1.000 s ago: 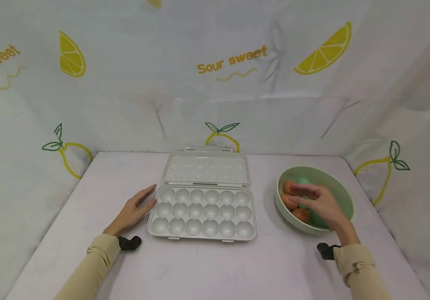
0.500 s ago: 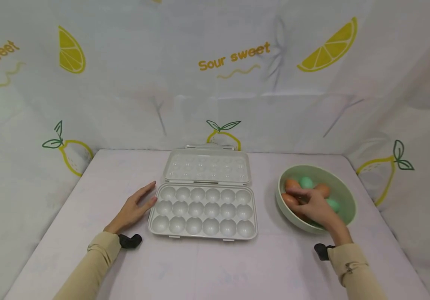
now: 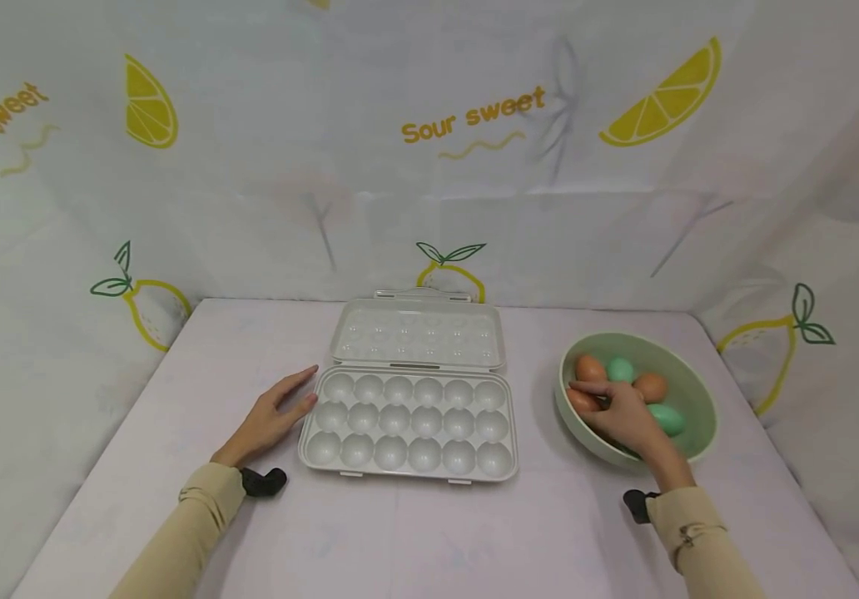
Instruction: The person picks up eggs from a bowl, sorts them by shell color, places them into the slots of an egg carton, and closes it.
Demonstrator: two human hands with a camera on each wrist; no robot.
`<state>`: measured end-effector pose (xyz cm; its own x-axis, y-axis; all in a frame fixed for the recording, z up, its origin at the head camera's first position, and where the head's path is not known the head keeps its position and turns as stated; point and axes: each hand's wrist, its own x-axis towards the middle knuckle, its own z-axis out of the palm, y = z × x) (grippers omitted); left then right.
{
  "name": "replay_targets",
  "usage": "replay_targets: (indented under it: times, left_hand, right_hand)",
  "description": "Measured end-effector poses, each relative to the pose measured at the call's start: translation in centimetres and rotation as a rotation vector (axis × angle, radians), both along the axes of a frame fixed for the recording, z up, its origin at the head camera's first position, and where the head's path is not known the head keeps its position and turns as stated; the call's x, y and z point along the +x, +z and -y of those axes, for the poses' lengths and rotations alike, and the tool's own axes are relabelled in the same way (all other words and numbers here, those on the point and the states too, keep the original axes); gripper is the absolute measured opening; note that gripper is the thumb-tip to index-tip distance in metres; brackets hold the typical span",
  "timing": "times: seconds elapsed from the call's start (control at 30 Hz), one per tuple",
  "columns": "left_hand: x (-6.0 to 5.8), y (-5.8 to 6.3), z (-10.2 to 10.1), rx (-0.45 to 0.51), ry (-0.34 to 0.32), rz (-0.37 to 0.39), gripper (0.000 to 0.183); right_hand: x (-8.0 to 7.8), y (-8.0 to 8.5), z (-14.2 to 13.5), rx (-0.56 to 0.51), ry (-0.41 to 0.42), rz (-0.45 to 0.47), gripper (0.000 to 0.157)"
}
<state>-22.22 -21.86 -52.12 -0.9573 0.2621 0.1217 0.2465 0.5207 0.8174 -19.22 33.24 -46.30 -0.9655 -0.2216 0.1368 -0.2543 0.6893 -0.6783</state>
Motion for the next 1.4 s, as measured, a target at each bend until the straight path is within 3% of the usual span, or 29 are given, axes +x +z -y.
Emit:
replay_targets:
  times: [0.27, 0.47, 0.8, 1.03, 1.4]
  left_hand:
    - [0.1, 0.1, -0.1, -0.009, -0.03, 0.021, 0.046]
    - [0.2, 0.2, -0.3, -0.002, -0.021, 0.025, 0.045]
    - [0.3, 0.2, -0.2, -0.017, -0.011, 0.044, 0.046]
    - [0.3, 0.1, -0.2, -0.015, -0.01, 0.034, 0.045]
    - [0.2, -0.1, 0.0, -0.027, -0.012, 0.035, 0.046]
  right_hand:
    - [0.1, -0.1, -0.1, -0.019, 0.0, -0.018, 0.038]
    - [0.4, 0.1, 0.0, -0.025, -0.075, -0.074, 0.04]
    - [0.9, 2.0, 1.1, -0.265, -0.151, -0.154, 0.047]
    - [0.9, 3.6, 3.6, -0.341, -0.208, -0.195, 0.044]
    - [-0.1, 5.4, 10.3, -0.467, -0.188, -0.111, 0.05]
